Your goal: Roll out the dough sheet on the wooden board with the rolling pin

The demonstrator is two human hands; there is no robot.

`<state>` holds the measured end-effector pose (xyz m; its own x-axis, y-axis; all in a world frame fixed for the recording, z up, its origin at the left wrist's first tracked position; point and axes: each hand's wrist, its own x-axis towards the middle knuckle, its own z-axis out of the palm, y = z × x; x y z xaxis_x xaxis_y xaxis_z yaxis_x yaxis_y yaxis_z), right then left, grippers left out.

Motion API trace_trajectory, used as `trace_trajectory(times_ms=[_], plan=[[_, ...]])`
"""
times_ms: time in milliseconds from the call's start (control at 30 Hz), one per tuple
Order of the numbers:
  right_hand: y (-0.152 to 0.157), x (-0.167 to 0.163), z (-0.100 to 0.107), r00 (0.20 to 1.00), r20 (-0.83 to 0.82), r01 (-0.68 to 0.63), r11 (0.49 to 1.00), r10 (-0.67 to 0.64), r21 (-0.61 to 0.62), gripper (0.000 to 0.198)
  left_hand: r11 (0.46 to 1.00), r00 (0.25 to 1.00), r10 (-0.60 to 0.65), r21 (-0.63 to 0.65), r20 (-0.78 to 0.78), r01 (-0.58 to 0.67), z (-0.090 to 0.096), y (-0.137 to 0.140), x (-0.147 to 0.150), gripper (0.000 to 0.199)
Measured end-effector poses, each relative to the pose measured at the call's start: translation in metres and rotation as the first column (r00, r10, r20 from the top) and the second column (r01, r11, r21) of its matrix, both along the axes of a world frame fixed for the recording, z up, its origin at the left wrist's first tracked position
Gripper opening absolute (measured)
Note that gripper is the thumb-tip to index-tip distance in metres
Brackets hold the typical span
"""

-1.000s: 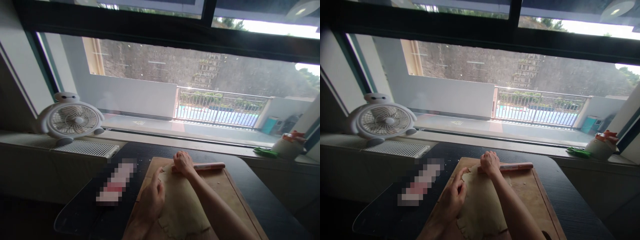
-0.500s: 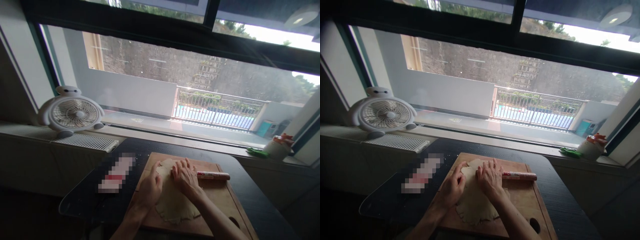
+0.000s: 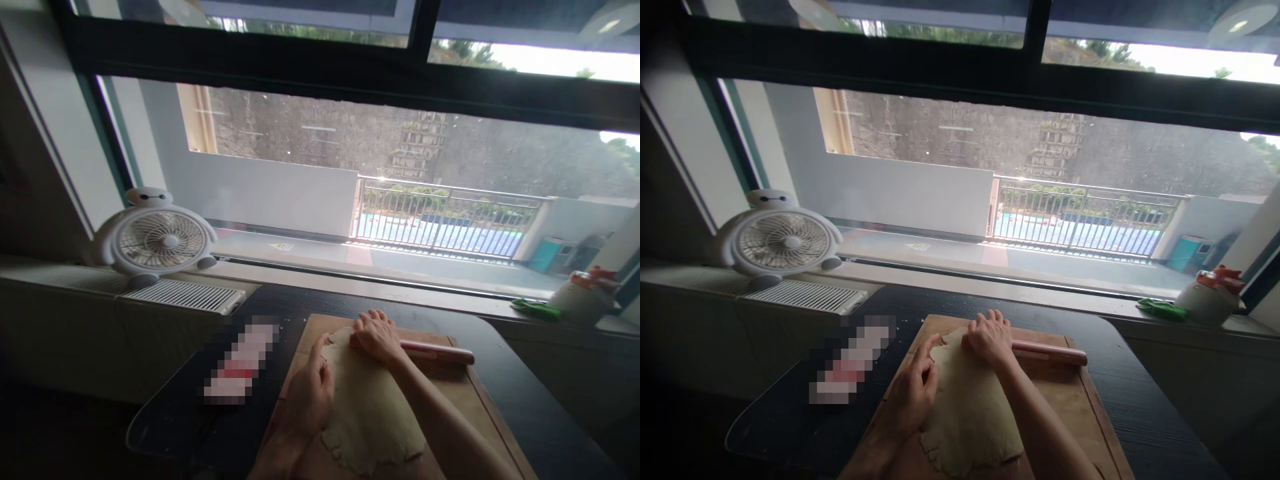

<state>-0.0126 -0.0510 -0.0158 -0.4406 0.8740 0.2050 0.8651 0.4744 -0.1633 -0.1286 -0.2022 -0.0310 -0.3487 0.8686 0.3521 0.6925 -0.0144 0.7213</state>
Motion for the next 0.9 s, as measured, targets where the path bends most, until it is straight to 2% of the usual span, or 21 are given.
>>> trace_trajectory(times_ms=[100,167,233,333,467,567,633,800,900], plan=[[-0.035,0.01,-0.009,0.999,-0.047,-0.01,0.989,0.017,0.15,0.043,1.0,1.0,0.001,0.009,-0.011,-0.001,-0.002,0.001,-0.001,0.048],[-0.05,0.013,-0.012,0.998,-0.054,-0.015,0.983,0.025,0.183,0.045,1.0,1.0,0.006,0.016,-0.015,-0.005,-0.003,0.002,-0.001,0.047],[-0.052,0.013,-0.012,0.998,-0.053,-0.011,0.982,0.021,0.188,0.045,0.999,1.0,0.021,0.026,-0.018,-0.02,-0.004,0.002,0.0,0.047],[-0.031,0.006,-0.006,0.999,-0.036,0.01,0.99,-0.005,0.139,0.042,0.999,0.999,0.025,0.03,-0.022,-0.024,-0.004,0.001,0.0,0.048],[0.012,-0.006,0.006,0.999,0.002,0.052,0.998,-0.052,-0.038,0.039,1.0,1.0,0.005,0.003,-0.013,-0.005,-0.002,-0.001,0.0,0.049],[0.023,-0.008,0.009,0.998,0.014,0.067,0.991,-0.065,-0.112,0.038,1.0,1.0,-0.013,0.01,-0.002,0.013,0.0,-0.002,0.0,0.049],[0.014,-0.005,0.007,0.999,0.012,0.043,0.997,-0.042,-0.072,0.039,1.0,1.0,-0.011,0.008,-0.001,0.011,0.0,-0.002,0.001,0.049],[-0.04,0.006,-0.007,0.999,-0.026,-0.024,0.985,0.029,0.171,0.043,0.999,1.0,0.002,0.045,-0.02,-0.001,-0.002,-0.001,0.001,0.048],[-0.053,0.009,-0.011,0.998,-0.039,-0.039,0.975,0.049,0.218,0.043,0.998,0.999,0.029,0.06,-0.02,-0.028,-0.003,-0.002,0.002,0.047]])
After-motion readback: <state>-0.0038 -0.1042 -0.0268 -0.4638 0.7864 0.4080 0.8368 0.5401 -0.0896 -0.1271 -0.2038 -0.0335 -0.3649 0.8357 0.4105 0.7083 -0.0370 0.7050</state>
